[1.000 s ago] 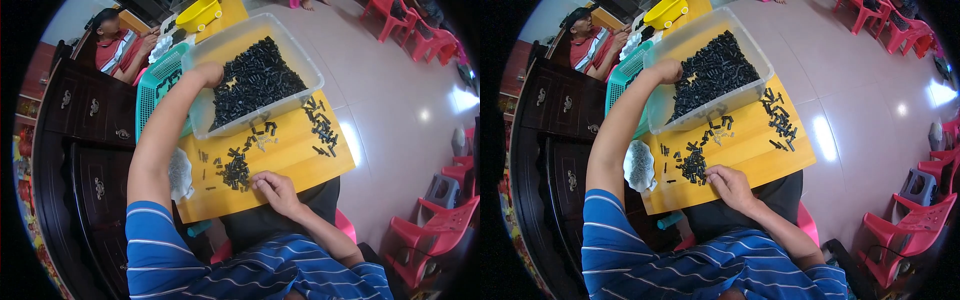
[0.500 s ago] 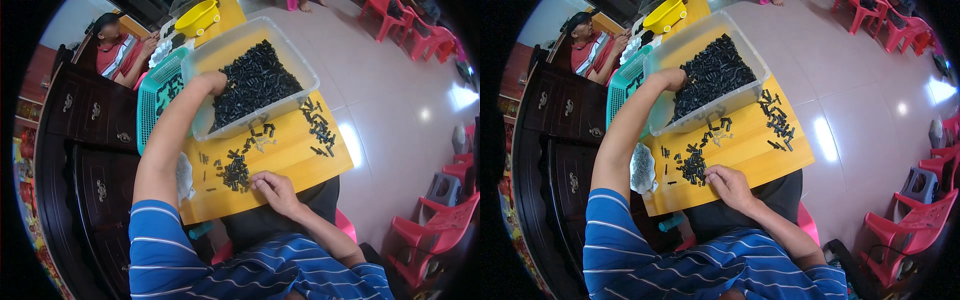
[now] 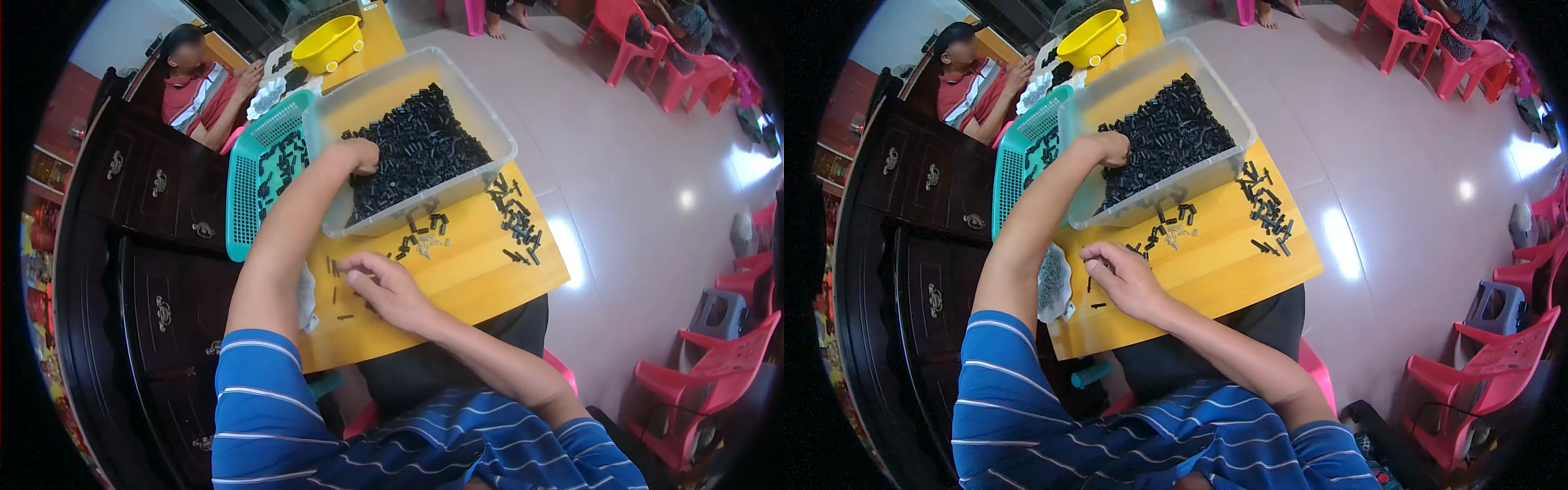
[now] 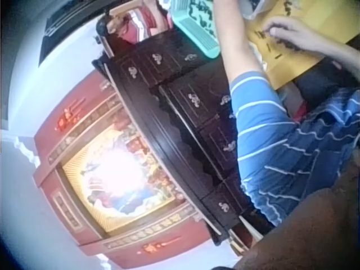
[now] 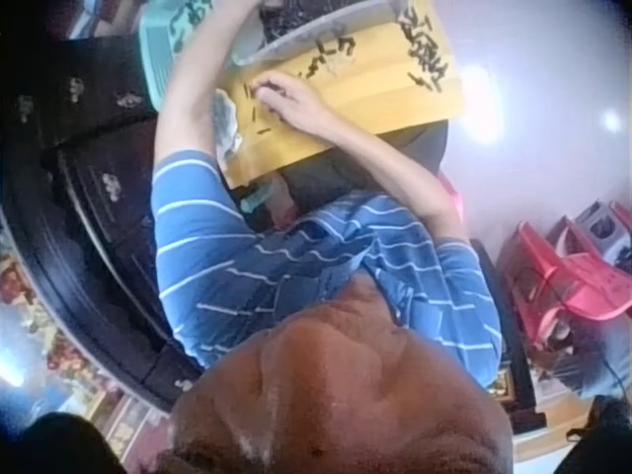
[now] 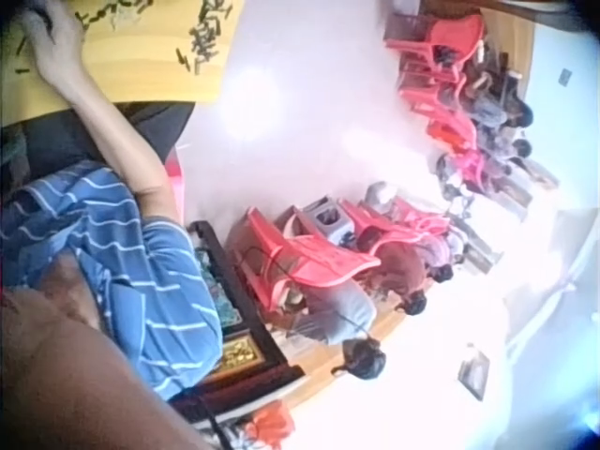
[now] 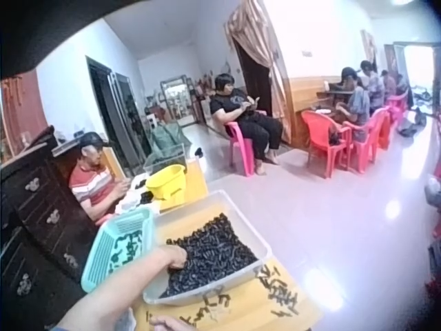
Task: The person assembles small black plastic components by hand.
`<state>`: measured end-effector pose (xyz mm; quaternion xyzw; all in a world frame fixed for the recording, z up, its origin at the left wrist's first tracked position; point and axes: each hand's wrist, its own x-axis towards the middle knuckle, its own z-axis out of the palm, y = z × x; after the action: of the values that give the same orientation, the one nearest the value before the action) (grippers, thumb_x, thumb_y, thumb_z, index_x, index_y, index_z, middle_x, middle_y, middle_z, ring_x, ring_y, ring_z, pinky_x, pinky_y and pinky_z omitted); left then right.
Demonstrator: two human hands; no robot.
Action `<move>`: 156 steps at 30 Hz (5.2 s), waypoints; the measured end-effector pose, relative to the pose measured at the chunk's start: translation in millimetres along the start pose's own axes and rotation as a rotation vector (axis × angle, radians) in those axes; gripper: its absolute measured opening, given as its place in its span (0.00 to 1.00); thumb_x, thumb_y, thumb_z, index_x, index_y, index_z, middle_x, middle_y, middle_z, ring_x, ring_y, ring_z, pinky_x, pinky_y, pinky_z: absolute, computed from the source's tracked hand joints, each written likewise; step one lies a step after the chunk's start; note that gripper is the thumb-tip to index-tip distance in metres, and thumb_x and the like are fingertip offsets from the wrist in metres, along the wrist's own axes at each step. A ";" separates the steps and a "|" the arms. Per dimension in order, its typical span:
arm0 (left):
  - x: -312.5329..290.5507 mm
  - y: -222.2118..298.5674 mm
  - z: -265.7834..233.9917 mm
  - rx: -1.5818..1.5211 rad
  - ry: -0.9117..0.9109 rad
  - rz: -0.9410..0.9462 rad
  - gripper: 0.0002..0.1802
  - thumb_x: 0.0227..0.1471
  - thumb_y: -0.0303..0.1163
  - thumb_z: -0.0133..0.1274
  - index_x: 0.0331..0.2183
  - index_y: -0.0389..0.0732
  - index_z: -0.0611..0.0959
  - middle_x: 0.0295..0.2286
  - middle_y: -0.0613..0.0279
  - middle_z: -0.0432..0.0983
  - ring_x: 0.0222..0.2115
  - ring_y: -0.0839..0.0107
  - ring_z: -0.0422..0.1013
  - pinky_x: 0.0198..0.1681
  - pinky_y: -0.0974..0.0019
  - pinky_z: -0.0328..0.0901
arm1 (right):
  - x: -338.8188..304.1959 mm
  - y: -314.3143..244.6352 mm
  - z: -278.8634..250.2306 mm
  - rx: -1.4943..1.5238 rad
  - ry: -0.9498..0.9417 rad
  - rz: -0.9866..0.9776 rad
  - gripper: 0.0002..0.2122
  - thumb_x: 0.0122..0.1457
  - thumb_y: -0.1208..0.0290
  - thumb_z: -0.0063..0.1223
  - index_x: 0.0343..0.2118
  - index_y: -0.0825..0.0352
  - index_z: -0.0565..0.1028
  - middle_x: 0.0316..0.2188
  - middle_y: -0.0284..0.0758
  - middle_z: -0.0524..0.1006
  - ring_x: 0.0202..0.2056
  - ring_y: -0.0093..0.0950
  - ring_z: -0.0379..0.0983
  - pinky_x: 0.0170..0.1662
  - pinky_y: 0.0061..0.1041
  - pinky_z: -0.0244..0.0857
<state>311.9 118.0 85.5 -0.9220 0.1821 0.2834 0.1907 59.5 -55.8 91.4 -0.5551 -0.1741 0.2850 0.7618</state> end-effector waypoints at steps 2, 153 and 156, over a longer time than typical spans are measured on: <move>3.1 -3.6 4.9 -0.030 0.004 -0.002 0.17 0.47 0.33 0.47 0.31 0.33 0.85 0.35 0.41 0.80 0.38 0.47 0.77 0.43 0.51 0.70 | 12.2 8.0 3.3 -0.068 0.026 -0.112 0.13 0.66 0.68 0.48 0.49 0.68 0.71 0.39 0.33 0.74 0.40 0.20 0.72 0.40 0.21 0.69; -273.1 170.3 63.9 -1.256 0.836 0.186 0.23 0.51 0.14 0.44 0.49 0.33 0.77 0.43 0.50 0.78 0.45 0.63 0.76 0.49 0.66 0.69 | -51.0 19.3 -11.0 1.297 -0.114 0.253 0.27 0.70 0.49 0.29 0.54 0.69 0.68 0.48 0.41 0.75 0.51 0.36 0.71 0.58 0.37 0.64; -277.7 175.8 57.1 -1.039 0.836 0.196 0.21 0.48 0.16 0.48 0.47 0.34 0.79 0.43 0.49 0.77 0.44 0.57 0.76 0.49 0.63 0.69 | -53.1 26.0 -13.7 1.410 -0.212 0.197 0.26 0.70 0.49 0.29 0.53 0.68 0.69 0.48 0.40 0.74 0.52 0.36 0.70 0.59 0.37 0.63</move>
<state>-6.7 55.9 162.4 -0.9053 0.1637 -0.0306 -0.3908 19.9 -93.7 65.2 0.0866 0.0294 0.4493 0.8887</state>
